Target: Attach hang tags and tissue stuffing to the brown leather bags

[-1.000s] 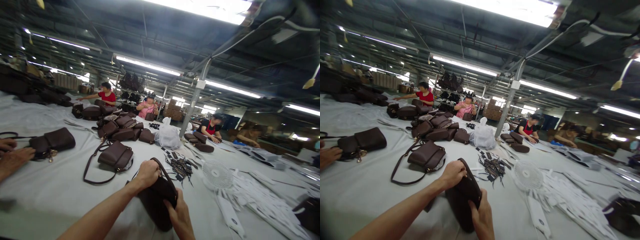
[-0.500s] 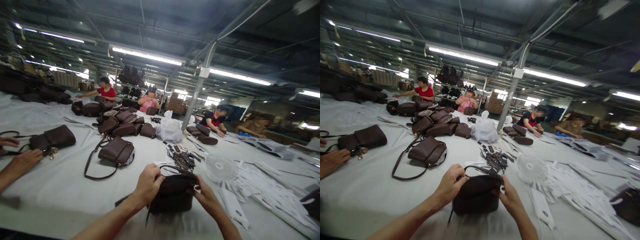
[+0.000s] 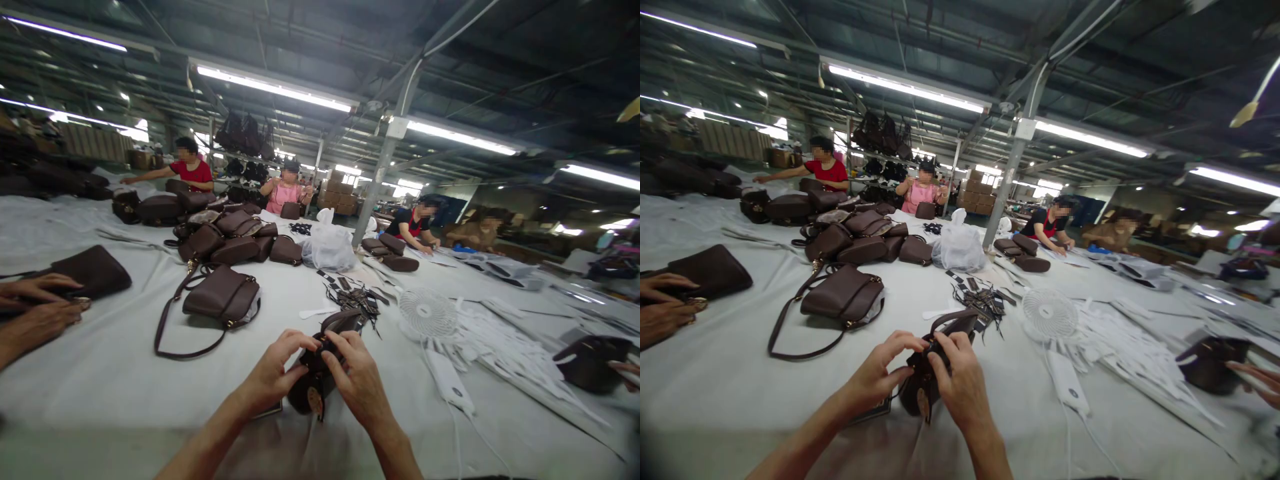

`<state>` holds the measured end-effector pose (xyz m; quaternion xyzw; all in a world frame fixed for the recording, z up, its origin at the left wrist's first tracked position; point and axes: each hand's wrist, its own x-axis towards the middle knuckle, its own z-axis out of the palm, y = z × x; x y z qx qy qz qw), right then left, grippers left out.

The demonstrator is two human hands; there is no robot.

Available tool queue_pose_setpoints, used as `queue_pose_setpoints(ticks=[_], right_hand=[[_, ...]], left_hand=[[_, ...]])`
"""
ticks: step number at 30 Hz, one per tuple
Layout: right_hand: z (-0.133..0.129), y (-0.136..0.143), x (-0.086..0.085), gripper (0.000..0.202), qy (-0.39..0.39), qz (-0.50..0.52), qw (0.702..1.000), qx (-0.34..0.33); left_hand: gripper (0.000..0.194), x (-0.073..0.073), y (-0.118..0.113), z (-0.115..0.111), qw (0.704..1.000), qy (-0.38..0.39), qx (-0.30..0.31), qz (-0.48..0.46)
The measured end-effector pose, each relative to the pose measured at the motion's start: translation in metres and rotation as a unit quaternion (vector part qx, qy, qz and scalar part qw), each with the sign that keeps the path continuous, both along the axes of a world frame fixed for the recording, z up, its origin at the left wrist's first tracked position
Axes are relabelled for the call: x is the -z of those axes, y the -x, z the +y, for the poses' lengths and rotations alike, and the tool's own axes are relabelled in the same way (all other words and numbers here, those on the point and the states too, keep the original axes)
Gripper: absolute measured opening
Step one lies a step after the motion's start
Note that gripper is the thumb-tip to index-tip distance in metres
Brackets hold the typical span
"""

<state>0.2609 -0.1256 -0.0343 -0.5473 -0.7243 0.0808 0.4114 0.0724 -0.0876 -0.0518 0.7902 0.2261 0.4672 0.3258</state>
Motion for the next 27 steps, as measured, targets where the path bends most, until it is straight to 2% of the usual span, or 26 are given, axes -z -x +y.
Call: queue_pose_setpoints(ticks=[4, 8, 11, 13, 15, 17, 19, 21, 23, 27], right_hand=[[0.006, 0.004, -0.014, 0.018, 0.022, -0.013, 1.0, 0.015], [0.007, 0.003, -0.03, 0.002, 0.058, -0.041, 0.997, 0.007], [0.011, 0.002, -0.037, 0.009, 0.039, -0.071, 0.997, 0.015], [0.016, 0.001, -0.037, 0.015, 0.02, -0.074, 0.997, 0.012], [0.02, -0.001, -0.034, 0.017, 0.022, -0.023, 0.999, 0.019], [0.024, -0.003, -0.028, 0.012, 0.066, 0.109, 0.991, 0.039], [0.025, -0.005, -0.022, 0.011, 0.126, 0.271, 0.953, 0.049], [0.024, -0.006, -0.019, 0.017, 0.15, 0.379, 0.912, 0.048], [0.019, -0.006, -0.021, 0.019, 0.142, 0.405, 0.902, 0.048], [0.005, -0.007, -0.031, 0.02, 0.153, 0.348, 0.925, 0.009]], left_hand=[[0.023, 0.008, -0.005, 0.003, 0.99, -0.132, 0.01, 0.045], [0.014, -0.001, -0.008, 0.009, 0.965, -0.219, 0.011, 0.142], [0.013, -0.007, -0.006, 0.016, 0.944, -0.262, 0.013, 0.199], [0.014, -0.007, -0.004, 0.019, 0.936, -0.293, 0.02, 0.195], [0.014, -0.005, -0.004, 0.02, 0.939, -0.303, 0.02, 0.163], [0.015, 0.0, -0.006, 0.019, 0.947, -0.296, 0.013, 0.121], [0.015, 0.003, -0.01, 0.016, 0.953, -0.288, 0.005, 0.096], [0.014, 0.004, -0.017, 0.014, 0.952, -0.29, -0.001, 0.094], [0.014, 0.003, -0.024, 0.013, 0.947, -0.302, -0.002, 0.105], [0.019, 0.0, -0.036, 0.011, 0.939, -0.326, -0.005, 0.107]])
